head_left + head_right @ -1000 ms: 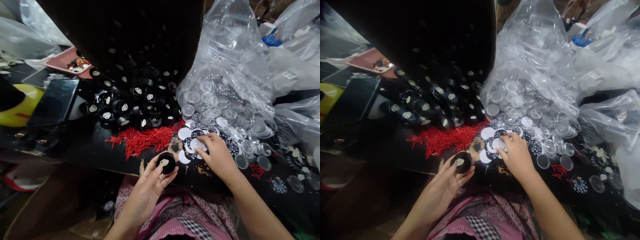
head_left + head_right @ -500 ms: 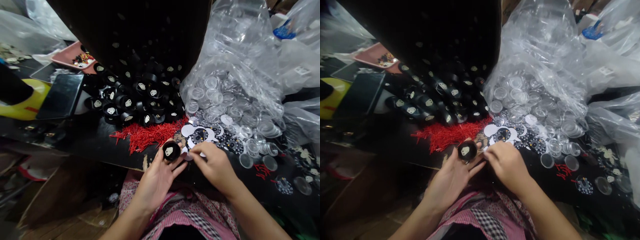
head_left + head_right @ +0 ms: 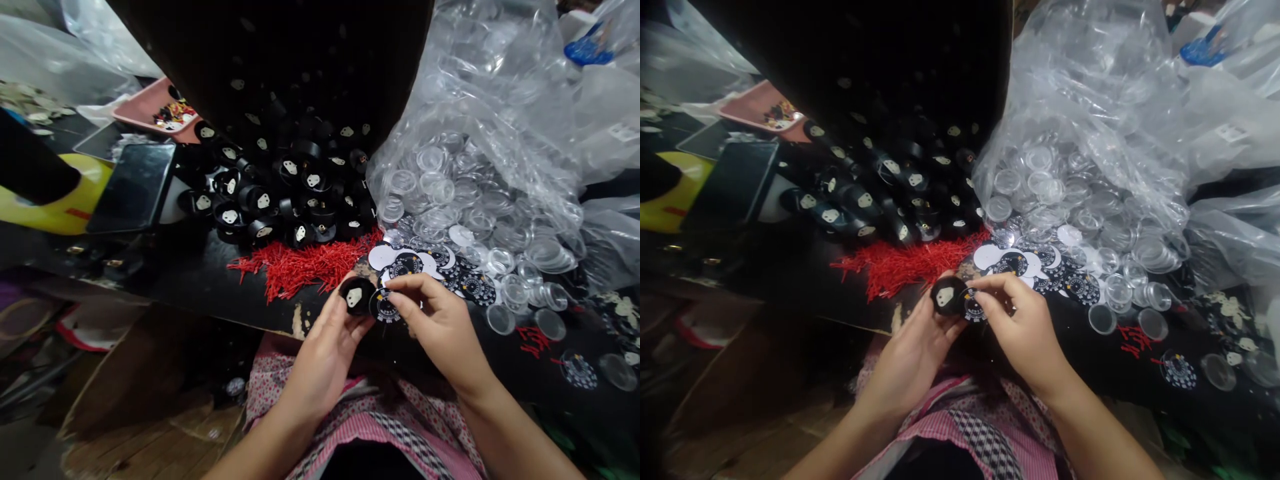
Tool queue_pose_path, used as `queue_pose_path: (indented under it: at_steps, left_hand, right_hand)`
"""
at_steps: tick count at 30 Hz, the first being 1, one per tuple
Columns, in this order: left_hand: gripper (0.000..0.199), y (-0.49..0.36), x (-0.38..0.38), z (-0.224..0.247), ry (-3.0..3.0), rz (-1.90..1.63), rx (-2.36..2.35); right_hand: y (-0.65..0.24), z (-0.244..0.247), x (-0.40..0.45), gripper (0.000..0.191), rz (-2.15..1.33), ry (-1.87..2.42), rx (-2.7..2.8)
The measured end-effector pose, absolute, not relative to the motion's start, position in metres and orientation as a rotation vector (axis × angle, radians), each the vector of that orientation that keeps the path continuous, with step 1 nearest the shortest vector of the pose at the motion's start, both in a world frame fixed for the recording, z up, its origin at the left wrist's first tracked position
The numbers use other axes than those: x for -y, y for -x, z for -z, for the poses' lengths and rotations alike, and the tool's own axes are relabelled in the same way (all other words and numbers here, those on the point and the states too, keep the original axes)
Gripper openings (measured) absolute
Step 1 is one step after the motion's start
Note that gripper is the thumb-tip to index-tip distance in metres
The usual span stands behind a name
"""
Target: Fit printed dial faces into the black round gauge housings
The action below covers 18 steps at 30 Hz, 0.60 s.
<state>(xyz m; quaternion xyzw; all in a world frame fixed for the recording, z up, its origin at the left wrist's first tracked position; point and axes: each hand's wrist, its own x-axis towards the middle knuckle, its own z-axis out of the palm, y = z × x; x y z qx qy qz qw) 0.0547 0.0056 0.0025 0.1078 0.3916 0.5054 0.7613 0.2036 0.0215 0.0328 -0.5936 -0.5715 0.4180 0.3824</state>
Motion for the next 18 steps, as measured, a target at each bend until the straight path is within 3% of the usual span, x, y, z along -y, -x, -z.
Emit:
queue_pose_path:
  at_steps: [6, 15, 18]
  left_hand:
    - [0.033, -0.058, 0.000, 0.002, -0.410, -1.056, -0.974]
    - [0.036, -0.046, -0.002, 0.005, -0.564, -0.926, -0.968]
    - [0.034, -0.046, -0.001, 0.003, -0.519, -0.926, -0.957]
  right_hand:
    - [-0.194, -0.035, -0.025, 0.007, -0.873, 1.456, 1.674]
    - [-0.203, -0.035, -0.030, 0.004, -0.961, 1.543, 1.753]
    - [-0.204, -0.032, -0.028, 0.011, -1.073, 1.585, 1.739]
